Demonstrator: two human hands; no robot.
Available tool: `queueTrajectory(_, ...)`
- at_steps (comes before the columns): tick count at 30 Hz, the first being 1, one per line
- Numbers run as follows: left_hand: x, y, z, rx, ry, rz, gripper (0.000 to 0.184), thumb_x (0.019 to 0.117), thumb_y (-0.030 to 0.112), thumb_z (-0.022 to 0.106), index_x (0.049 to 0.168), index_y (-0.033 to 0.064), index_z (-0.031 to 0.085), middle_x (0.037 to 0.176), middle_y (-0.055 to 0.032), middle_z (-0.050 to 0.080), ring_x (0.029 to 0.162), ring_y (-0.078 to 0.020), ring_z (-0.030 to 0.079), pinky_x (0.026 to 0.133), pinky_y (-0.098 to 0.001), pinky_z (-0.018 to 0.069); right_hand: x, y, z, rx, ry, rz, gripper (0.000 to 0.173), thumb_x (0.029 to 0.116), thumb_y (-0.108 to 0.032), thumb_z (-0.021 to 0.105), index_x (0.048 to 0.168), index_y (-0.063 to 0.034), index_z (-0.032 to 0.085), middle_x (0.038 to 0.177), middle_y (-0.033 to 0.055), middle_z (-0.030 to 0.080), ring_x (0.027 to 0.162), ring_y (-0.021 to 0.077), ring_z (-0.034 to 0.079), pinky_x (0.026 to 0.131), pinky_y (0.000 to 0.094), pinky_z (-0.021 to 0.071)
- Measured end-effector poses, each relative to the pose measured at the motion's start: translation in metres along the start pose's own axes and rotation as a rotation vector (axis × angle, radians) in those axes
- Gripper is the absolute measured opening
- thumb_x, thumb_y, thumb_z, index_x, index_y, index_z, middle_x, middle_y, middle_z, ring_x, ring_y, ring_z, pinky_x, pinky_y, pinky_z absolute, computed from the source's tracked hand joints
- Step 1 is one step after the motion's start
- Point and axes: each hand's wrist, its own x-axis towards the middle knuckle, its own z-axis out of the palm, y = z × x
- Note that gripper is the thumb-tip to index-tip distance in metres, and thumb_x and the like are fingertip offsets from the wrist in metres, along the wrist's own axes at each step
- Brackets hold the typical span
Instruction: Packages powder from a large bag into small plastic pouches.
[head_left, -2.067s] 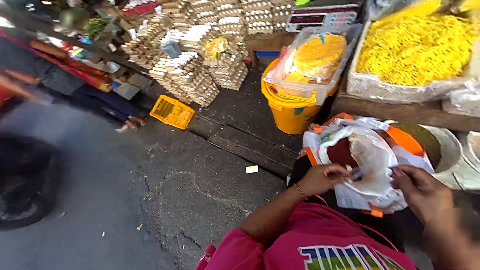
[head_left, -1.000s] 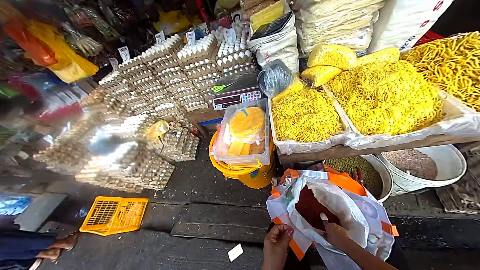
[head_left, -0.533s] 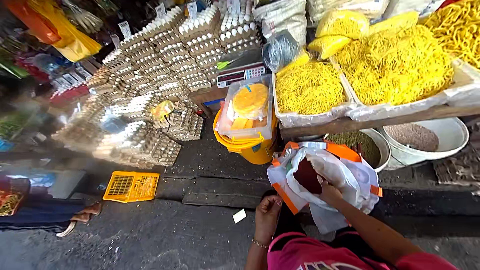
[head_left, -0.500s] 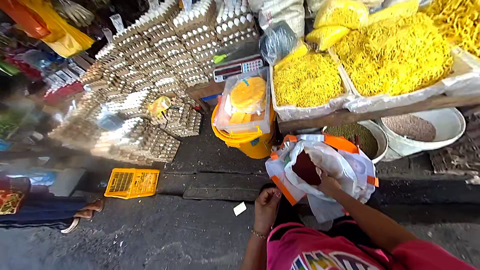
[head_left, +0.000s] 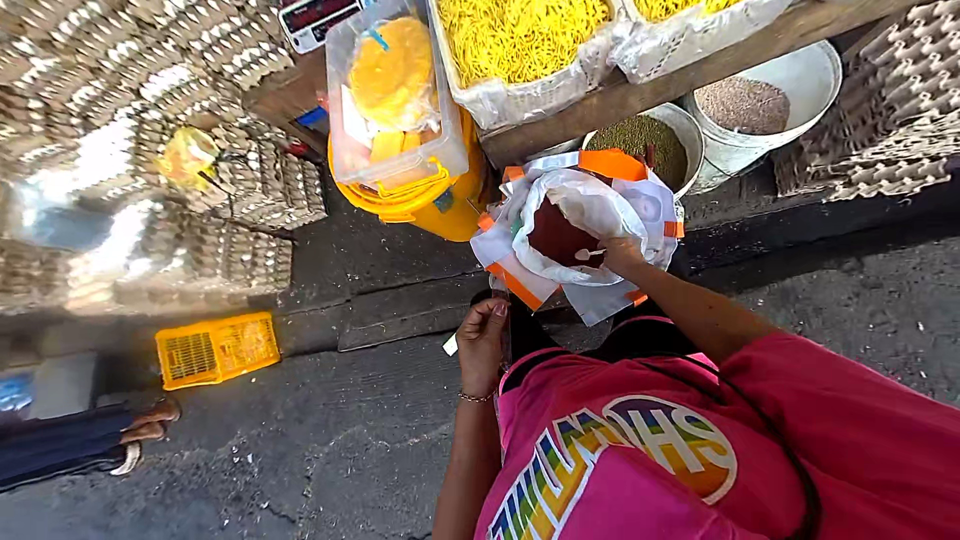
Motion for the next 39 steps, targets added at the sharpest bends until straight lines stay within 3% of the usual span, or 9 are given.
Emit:
queueTrajectory(4,0.034,0.014,0.012,-0.055,0.024,0.153,0.010,0.0972,0.006,0.066,0.102,0.0064,0.074,0.093,-0.0022,0.074,0.086,-0.0112,0.070,0.082,-0.0298,0.0589,0.000,-0.012,-0.012,0.040,0.084,0.075,0.039,0.0943,-0.003,0.061,0.133,-0.0084,0.067,0.128,0.0271,0.066,0.122,0.0488,0.061,0.097,0.0706,0.0466)
queueTrajectory(8,0.076,0.031,0.031,-0.088,0.001,0.332,0.012,0.0991,0.013,0.068,0.109,0.0120,0.075,0.106,0.0002,0.075,0.097,-0.0108,0.070,0.090,-0.0298,0.0586,0.020,-0.011,-0.003,0.069,0.050,0.111,0.038,0.0937,-0.005,0.063,0.131,-0.0082,0.068,0.129,0.0264,0.066,0.123,0.0479,0.061,0.099,0.0699,0.0464)
queueTrajectory(11,0.104,0.040,0.049,-0.039,-0.094,0.444,0.017,0.1000,0.012,0.066,0.115,0.0121,0.074,0.115,0.0006,0.072,0.107,-0.0110,0.068,0.094,-0.0288,0.0571,0.038,-0.013,0.005,0.243,0.018,0.067,0.036,0.0985,-0.007,0.060,0.134,-0.0060,0.067,0.131,0.0246,0.066,0.127,0.0448,0.059,0.107,0.0653,0.0439)
queueTrajectory(14,0.124,0.028,0.067,0.069,-0.224,0.495,0.018,0.1008,0.009,0.064,0.117,0.0088,0.071,0.121,-0.0026,0.070,0.115,-0.0142,0.065,0.098,-0.0321,0.0556,0.059,-0.012,0.019,0.459,-0.016,0.094,0.033,0.1019,-0.010,0.057,0.134,-0.0047,0.066,0.126,0.0219,0.069,0.117,0.0390,0.067,0.104,0.0593,0.0506)
queueTrajectory(18,0.145,-0.024,0.092,0.274,-0.362,0.329,0.016,0.0994,0.006,0.063,0.110,-0.0028,0.071,0.113,-0.0120,0.072,0.105,-0.0165,0.069,0.096,-0.0353,0.0566,0.069,-0.010,0.026,0.817,0.065,0.159,0.035,0.1032,-0.014,0.059,0.136,-0.0021,0.060,0.121,0.0213,0.070,0.104,0.0339,0.072,0.092,0.0527,0.0588)
queueTrajectory(24,0.153,-0.105,0.108,0.475,-0.405,0.016,0.019,0.1026,0.014,0.062,0.113,0.0009,0.071,0.112,-0.0131,0.071,0.101,-0.0181,0.069,0.094,-0.0374,0.0558,0.066,-0.010,0.029,1.110,0.174,0.170,0.033,0.1091,-0.017,0.050,0.134,0.0026,0.058,0.121,0.0237,0.067,0.104,0.0295,0.070,0.090,0.0464,0.0586)
queueTrajectory(32,0.147,-0.120,0.095,0.500,-0.300,-0.087,0.020,0.1023,0.016,0.063,0.115,0.0024,0.069,0.109,-0.0124,0.072,0.096,-0.0163,0.069,0.088,-0.0346,0.0565,0.065,-0.016,0.022,1.124,0.260,0.203,0.036,0.1127,-0.019,0.039,0.135,0.0055,0.053,0.115,0.0225,0.066,0.094,0.0240,0.072,0.086,0.0398,0.0595)
queueTrajectory(36,0.143,-0.129,0.088,0.529,-0.241,-0.091,0.018,0.1009,0.015,0.065,0.113,0.0023,0.070,0.104,-0.0125,0.072,0.091,-0.0168,0.070,0.086,-0.0344,0.0568,0.042,-0.021,0.004,1.074,0.288,0.090,0.034,0.1120,-0.017,0.039,0.130,0.0082,0.053,0.109,0.0210,0.068,0.090,0.0218,0.073,0.085,0.0377,0.0613)
queueTrajectory(39,0.146,-0.142,0.090,0.489,-0.183,-0.094,0.015,0.0977,0.010,0.068,0.107,-0.0014,0.072,0.099,-0.0116,0.074,0.090,-0.0115,0.070,0.087,-0.0278,0.0565,0.015,-0.031,-0.020,1.036,0.313,0.009,0.029,0.1117,-0.016,0.040,0.124,0.0057,0.055,0.101,0.0160,0.070,0.085,0.0174,0.074,0.082,0.0345,0.0622)
